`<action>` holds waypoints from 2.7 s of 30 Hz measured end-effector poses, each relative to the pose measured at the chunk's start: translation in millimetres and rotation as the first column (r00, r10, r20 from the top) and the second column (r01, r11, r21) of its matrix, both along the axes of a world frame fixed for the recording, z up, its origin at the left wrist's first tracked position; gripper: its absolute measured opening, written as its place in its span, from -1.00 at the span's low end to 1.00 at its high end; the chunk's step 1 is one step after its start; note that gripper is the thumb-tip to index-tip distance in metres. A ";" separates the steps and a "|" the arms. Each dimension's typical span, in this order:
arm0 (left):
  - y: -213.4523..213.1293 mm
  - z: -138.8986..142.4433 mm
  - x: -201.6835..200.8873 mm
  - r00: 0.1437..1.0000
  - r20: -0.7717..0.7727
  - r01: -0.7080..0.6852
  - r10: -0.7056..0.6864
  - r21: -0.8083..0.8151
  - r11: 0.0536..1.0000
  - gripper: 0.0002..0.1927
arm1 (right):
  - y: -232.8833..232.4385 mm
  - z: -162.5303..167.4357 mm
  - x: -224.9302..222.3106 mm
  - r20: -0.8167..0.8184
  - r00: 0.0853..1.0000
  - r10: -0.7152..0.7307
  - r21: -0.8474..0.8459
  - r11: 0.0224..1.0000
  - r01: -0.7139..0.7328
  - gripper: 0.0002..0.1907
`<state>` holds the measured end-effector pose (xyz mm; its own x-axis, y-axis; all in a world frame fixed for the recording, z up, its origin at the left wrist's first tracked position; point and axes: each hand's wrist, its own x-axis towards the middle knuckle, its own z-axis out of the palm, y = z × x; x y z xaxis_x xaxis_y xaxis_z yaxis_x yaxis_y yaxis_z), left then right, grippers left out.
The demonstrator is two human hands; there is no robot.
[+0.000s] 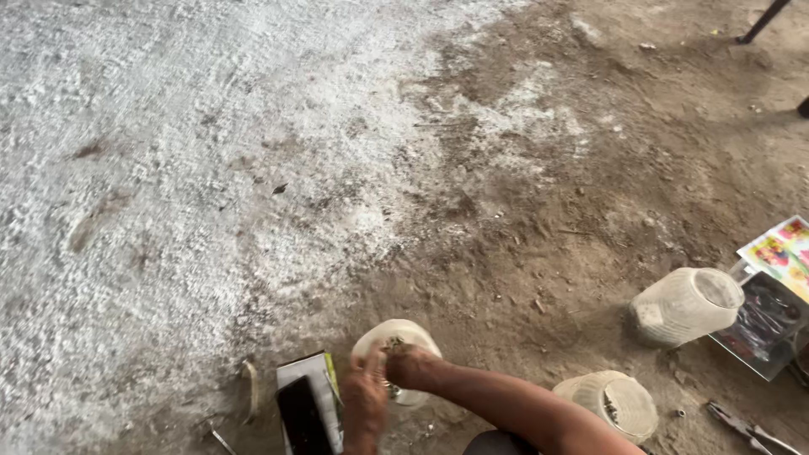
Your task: The person sits on the floor, picks small fasteners from a container, positions a lock mechanism on the edge of a metal cabinet door, and tightens it using a wrench. They then attach a handle to a white door panel and press a metal panel into place on the cabinet.
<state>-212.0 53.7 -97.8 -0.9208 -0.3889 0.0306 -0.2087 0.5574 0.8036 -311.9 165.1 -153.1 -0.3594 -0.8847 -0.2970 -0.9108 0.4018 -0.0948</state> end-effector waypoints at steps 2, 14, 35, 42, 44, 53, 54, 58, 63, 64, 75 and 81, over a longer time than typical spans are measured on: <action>-25.7 -3.0 -22.6 0.997 0.073 0.036 -0.025 -0.141 0.989 -0.70 | 1.3 29.8 -19.3 -0.053 0.998 -0.028 -0.449 0.894 0.001 -0.61; 79.6 52.8 -68.9 0.967 0.247 -0.235 0.065 0.961 -0.146 -0.59 | 139.6 154.2 -20.5 0.414 0.881 -0.228 -0.836 0.288 0.467 -0.73; 229.7 -28.2 -25.2 0.879 0.411 -0.376 -0.242 0.909 0.176 -0.82 | 486.9 112.0 100.4 0.554 0.058 -0.831 -0.362 -0.178 0.915 -0.57; 293.9 36.0 -43.4 0.654 0.357 0.509 -0.667 0.445 0.737 -0.12 | 410.2 129.0 57.5 0.316 0.536 -0.783 -0.290 0.458 0.840 -0.56; 302.1 41.8 -51.0 0.601 0.464 0.591 -0.651 0.289 0.753 -0.05 | 394.4 114.2 40.8 0.413 0.536 -0.736 -0.367 0.405 0.838 -0.54; 275.1 4.5 -65.7 0.783 0.380 0.387 -0.494 0.324 0.863 -0.44 | 584.2 -47.0 56.1 0.301 -0.234 -0.924 -0.522 -0.365 0.771 -0.80; 271.4 -5.7 -57.9 0.829 0.378 0.219 -0.412 0.460 0.861 -0.53 | 607.8 -62.4 70.0 0.307 -0.231 -0.923 -0.486 -0.361 0.796 -0.89; 247.9 -55.2 -25.3 0.839 0.488 -0.258 -0.242 0.748 0.611 -0.74 | 646.6 -97.8 94.4 0.312 -0.251 -0.916 -0.368 -0.360 0.857 -0.75; 219.4 -108.1 26.1 0.829 0.555 -0.439 -0.066 0.720 0.537 -0.70 | 635.2 -84.0 82.6 0.243 -0.218 -0.945 -0.359 -0.297 0.885 -0.79; 215.4 -113.7 34.4 0.838 0.544 -0.446 -0.037 0.723 0.528 -0.68 | 633.8 -80.8 79.5 0.207 -0.220 -0.953 -0.330 -0.279 0.902 -0.82; 225.4 -79.3 50.9 0.891 0.445 -0.453 0.087 0.869 0.199 -0.79 | 585.9 2.5 81.4 0.787 0.127 0.603 0.328 -0.585 0.742 -0.83; 216.8 -60.2 49.9 0.949 0.314 -0.313 -0.004 0.947 0.066 -0.72 | 544.0 72.4 67.1 0.928 0.103 0.359 0.004 -0.287 0.958 -0.61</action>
<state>-162.1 270.5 -158.0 -0.7529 -0.0529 -0.6560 -0.3923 -0.7643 0.5119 -244.8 709.1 -80.7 -0.9640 -0.1392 -0.2264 0.2657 -0.5264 -0.8076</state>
